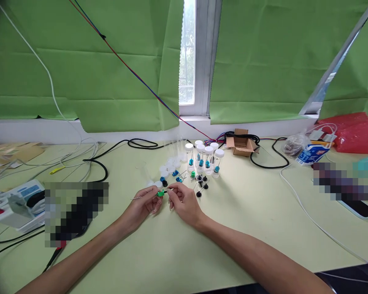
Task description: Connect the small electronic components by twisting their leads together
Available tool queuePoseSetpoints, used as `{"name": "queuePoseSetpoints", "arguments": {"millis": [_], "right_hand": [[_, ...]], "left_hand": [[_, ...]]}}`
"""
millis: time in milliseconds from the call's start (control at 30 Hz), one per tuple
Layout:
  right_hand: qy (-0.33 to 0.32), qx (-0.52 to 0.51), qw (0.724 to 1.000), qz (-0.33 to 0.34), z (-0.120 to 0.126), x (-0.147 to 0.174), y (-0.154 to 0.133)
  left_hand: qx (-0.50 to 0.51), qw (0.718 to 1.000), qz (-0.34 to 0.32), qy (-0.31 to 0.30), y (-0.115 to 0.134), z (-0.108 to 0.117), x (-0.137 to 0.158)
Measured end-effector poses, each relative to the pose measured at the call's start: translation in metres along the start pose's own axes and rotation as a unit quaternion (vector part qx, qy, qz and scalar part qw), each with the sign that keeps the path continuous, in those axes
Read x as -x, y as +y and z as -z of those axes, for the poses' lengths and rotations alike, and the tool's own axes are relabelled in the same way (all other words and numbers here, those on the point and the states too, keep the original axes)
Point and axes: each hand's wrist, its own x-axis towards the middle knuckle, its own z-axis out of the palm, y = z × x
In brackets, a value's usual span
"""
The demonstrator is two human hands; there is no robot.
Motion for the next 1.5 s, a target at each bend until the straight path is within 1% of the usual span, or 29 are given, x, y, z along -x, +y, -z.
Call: {"name": "queuePoseSetpoints", "arguments": {"millis": [300, 467, 667, 833, 1100, 1200, 1367, 1500], "right_hand": [[0.000, 0.016, 1.000, 0.024, 0.0019, 0.0016, 0.0007], [-0.004, 0.011, 0.999, 0.038, 0.0015, 0.0029, 0.0014], [-0.006, 0.024, 0.999, 0.038, 0.0027, 0.0038, 0.0022], [-0.011, 0.047, 0.998, 0.051, 0.0051, 0.0037, 0.0014], [-0.003, 0.106, 0.993, 0.051, 0.0078, 0.0045, 0.0001], [0.004, 0.096, 0.994, 0.059, 0.0072, 0.0044, -0.0016], [0.031, 0.027, 0.997, 0.071, 0.0041, 0.0034, 0.0013], [0.030, 0.007, 0.996, 0.079, 0.0030, 0.0030, 0.0070]], "left_hand": [[-0.008, 1.000, -0.007, -0.003, -0.0027, -0.0003, 0.0000], [-0.003, 1.000, -0.023, 0.001, -0.0048, 0.0011, 0.0000], [-0.011, 0.999, -0.035, -0.010, -0.0085, 0.0054, -0.0020], [-0.017, 0.999, -0.035, -0.022, -0.0085, 0.0073, -0.0022], [-0.034, 0.999, -0.031, -0.022, -0.0080, 0.0072, -0.0041], [-0.042, 0.998, -0.033, -0.018, -0.0083, 0.0059, -0.0039], [-0.047, 0.998, -0.036, -0.011, -0.0093, 0.0035, -0.0020], [-0.052, 0.998, -0.045, 0.006, -0.0097, 0.0025, -0.0015]]}}
